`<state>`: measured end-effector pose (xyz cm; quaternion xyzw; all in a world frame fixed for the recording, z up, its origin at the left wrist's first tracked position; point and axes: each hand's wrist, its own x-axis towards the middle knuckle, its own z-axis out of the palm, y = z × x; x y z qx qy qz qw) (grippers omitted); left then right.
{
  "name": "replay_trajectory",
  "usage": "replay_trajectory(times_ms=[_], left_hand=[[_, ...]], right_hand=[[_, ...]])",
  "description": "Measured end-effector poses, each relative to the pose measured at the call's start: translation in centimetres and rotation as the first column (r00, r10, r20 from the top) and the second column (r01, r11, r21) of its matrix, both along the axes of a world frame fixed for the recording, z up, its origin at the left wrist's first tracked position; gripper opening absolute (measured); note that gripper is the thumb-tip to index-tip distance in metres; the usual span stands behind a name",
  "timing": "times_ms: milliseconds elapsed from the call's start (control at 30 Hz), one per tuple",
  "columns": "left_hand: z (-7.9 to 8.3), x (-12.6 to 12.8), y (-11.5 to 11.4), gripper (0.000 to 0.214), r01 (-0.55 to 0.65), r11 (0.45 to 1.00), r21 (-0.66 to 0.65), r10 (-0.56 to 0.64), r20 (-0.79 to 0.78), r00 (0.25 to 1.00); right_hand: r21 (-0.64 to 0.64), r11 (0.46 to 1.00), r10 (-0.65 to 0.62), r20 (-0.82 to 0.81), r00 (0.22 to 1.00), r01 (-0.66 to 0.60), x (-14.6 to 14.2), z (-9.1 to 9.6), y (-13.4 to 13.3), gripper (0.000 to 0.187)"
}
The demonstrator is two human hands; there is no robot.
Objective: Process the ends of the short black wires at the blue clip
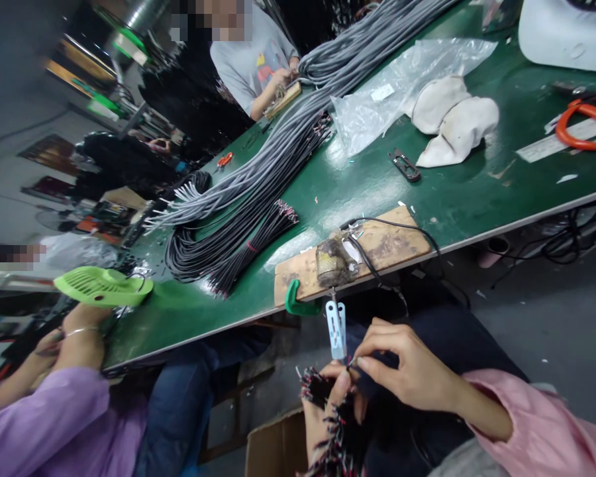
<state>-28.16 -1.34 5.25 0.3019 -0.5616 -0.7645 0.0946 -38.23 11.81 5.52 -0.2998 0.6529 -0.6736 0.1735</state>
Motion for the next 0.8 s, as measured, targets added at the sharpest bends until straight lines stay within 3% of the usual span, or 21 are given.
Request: replay_trajectory(times_ms=[200, 567, 800], left_hand=[[0.7, -0.6, 0.4, 0.039, -0.062, 0.979, 0.194, 0.059, 0.018, 0.998], [0.8, -1.2, 0.1, 0.039, 0.055, 0.970, 0.236, -0.043, -0.054, 0.998], [-0.1, -0.6, 0.1, 0.037, 0.004, 0.985, 0.172, -0.003, -0.006, 1.000]], right_hand=[[-0.073, 0.997, -0.018, -0.024, 1.000, 0.017, -0.2, -0.1, 0.1, 0.015], [-0.165, 0.985, -0.064, -0.068, 0.996, 0.052, 0.1, -0.7, -0.6, 0.014], [-0.162, 0.984, -0.096, -0.118, 0.988, 0.077, 0.3, -0.6, -0.5, 0.013]])
